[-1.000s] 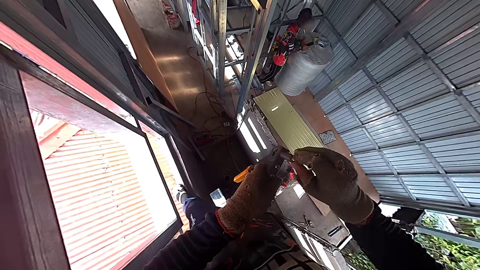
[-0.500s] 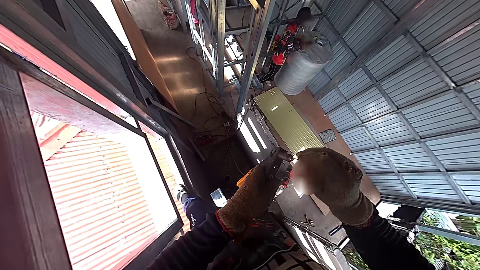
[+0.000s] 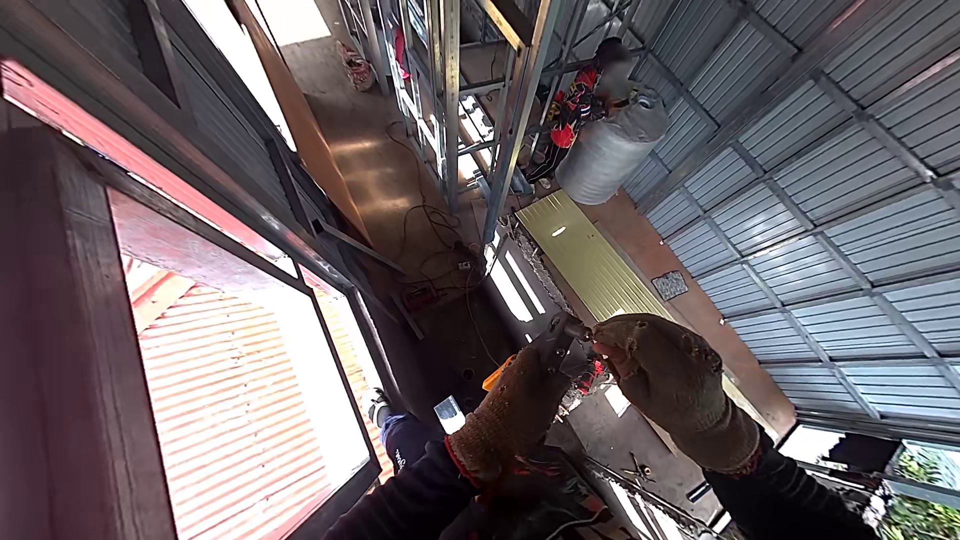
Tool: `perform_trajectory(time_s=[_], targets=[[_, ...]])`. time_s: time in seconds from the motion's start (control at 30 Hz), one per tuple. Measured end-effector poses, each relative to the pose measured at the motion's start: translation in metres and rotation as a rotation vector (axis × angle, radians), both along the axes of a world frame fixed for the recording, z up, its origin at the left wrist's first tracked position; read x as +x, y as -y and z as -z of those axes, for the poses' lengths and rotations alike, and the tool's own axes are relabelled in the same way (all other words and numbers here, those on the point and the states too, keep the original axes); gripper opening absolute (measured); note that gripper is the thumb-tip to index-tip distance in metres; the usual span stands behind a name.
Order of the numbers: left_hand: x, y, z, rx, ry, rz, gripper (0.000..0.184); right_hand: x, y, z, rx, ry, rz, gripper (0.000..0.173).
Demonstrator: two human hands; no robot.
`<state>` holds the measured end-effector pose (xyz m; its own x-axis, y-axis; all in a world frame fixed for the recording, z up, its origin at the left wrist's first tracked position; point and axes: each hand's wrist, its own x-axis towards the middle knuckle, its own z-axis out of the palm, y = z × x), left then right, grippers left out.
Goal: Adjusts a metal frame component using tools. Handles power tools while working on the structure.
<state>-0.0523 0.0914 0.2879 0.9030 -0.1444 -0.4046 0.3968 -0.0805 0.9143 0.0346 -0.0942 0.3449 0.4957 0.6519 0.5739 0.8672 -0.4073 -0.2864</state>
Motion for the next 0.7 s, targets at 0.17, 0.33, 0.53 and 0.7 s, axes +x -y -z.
perform_trajectory(time_s=[0.17,0.33,0.53,0.7], targets=[[0.003,-0.001,-0.005,0.021,0.014,0.004,0.024,0.003,-0.002,0.002,-0.057,-0.023,0.031,0.019],[0.004,0.001,0.004,-0.063,-0.027,-0.076,0.029,0.002,0.002,0.015,-0.137,-0.169,0.187,0.069],[0.014,0.001,0.032,-0.291,-0.110,-0.224,0.020,-0.011,0.010,0.072,-0.120,-0.719,0.287,0.062],[0.028,0.022,0.066,-0.188,-0.190,-0.382,0.027,-0.037,-0.003,0.131,-0.040,-1.387,0.100,0.036]])
